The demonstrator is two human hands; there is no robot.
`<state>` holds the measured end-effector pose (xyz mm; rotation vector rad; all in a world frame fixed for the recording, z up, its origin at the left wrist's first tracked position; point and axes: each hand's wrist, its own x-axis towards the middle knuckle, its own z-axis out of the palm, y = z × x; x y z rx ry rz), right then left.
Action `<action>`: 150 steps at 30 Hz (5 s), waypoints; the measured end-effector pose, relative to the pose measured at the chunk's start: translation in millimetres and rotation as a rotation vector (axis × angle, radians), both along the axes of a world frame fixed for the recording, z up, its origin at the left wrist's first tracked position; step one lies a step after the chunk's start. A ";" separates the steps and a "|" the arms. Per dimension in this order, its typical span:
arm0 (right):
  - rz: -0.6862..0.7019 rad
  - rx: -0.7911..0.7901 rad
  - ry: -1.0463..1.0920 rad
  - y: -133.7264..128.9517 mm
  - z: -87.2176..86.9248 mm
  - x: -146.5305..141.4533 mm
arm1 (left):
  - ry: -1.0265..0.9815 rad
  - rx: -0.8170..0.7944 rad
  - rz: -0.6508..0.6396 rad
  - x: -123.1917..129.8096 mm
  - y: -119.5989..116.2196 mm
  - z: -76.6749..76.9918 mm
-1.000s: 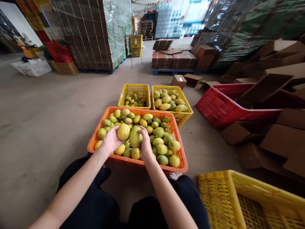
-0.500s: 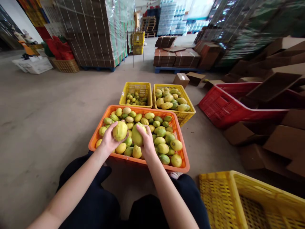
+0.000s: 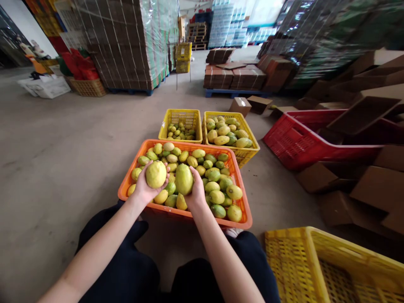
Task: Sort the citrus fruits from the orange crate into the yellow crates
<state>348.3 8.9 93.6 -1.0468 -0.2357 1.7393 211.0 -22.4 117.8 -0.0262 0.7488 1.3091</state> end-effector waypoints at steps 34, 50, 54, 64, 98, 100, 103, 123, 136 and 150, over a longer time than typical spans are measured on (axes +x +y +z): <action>0.044 -0.044 0.034 0.0 -1.4 2.1 | -0.037 -0.119 0.292 -1.1 8.4 -10.0; 0.061 -0.081 0.040 4.5 -17.5 -1.8 | 0.074 -0.112 0.074 4.0 6.4 -7.1; 0.078 -0.178 0.073 3.4 -6.3 3.7 | 0.067 -0.171 0.046 3.4 6.3 -6.0; 0.002 -0.161 0.105 -1.8 13.6 10.3 | 0.072 -0.110 -0.029 0.8 3.4 -2.0; 0.066 -0.104 0.040 -6.4 18.5 11.0 | 0.044 0.016 0.094 -4.4 5.7 -3.9; 0.059 -0.101 0.046 -4.9 16.0 11.5 | 0.063 0.010 0.079 -4.5 6.7 -5.4; 0.055 -0.076 0.043 -1.6 12.1 11.0 | 0.115 -0.015 0.059 -5.4 8.7 -9.6; 0.242 -0.218 0.081 -0.6 10.4 15.3 | 0.001 -0.156 0.059 -8.2 10.6 -7.2; 0.191 -0.313 0.160 -0.7 11.9 14.7 | -0.065 -0.239 0.042 -5.5 10.5 -3.4; 0.258 -0.145 0.090 -1.4 2.2 16.9 | 0.156 -0.106 0.119 0.7 11.4 -20.7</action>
